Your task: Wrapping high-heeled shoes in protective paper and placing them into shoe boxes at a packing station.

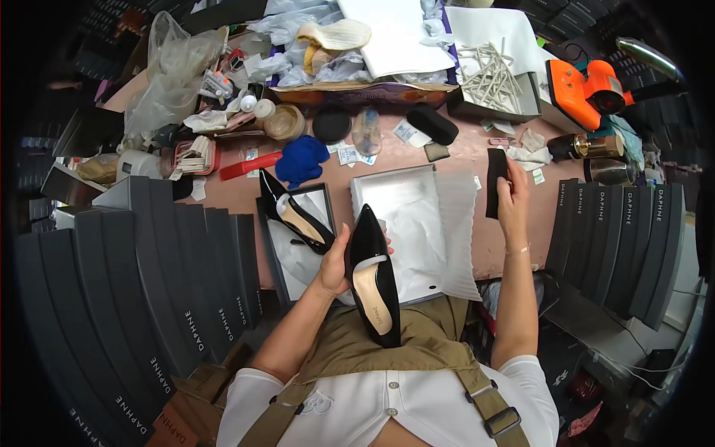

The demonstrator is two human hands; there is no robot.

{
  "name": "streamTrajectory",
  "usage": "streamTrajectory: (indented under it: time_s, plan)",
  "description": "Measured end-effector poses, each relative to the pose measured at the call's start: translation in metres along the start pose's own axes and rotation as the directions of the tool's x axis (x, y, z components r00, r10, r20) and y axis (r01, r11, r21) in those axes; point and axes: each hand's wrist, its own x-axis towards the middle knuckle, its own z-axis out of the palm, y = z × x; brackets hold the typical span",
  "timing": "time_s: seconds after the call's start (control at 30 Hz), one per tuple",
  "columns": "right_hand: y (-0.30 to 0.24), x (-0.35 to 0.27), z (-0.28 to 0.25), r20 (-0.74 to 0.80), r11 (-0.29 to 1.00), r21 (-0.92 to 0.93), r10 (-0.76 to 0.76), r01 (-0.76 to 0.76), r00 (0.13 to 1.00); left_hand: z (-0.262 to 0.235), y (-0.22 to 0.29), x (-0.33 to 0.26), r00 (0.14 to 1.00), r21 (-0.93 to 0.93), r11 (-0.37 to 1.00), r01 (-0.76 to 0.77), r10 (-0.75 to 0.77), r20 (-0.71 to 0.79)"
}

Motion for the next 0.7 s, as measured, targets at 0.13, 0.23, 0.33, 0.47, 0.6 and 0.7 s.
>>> streamTrajectory:
  time_s: [0.13,0.23,0.33,0.47,0.6,0.7]
  plan:
    - [-0.126,-0.092,0.038,0.358,0.898,0.069,-0.429,0.434,0.830,0.005,0.007,-0.007,0.999,-0.010,1.000,0.017,-0.017,0.038]
    - [-0.111,-0.124,0.092,0.415,0.746,0.031,-0.616,0.666,0.670,0.002,-0.001,-0.017,0.998,0.018,0.999,0.048,-0.047,-0.032]
    - [-0.124,-0.111,0.120,0.296,0.807,0.015,-0.567,0.590,0.769,-0.007,-0.010,-0.027,0.994,-0.027,0.998,-0.065,0.062,-0.093]
    - [-0.129,-0.149,0.117,0.342,0.773,0.079,-0.614,0.629,0.711,-0.017,0.000,-0.044,0.996,-0.025,0.999,-0.034,0.032,-0.078]
    - [-0.136,-0.125,0.125,0.256,0.828,-0.021,-0.538,0.561,0.803,-0.010,-0.007,-0.046,0.998,-0.056,0.997,-0.053,0.050,-0.045]
    - [-0.111,-0.084,0.126,0.117,0.882,-0.060,-0.459,0.467,0.881,0.004,0.001,-0.051,0.991,0.010,1.000,-0.017,0.016,0.129]
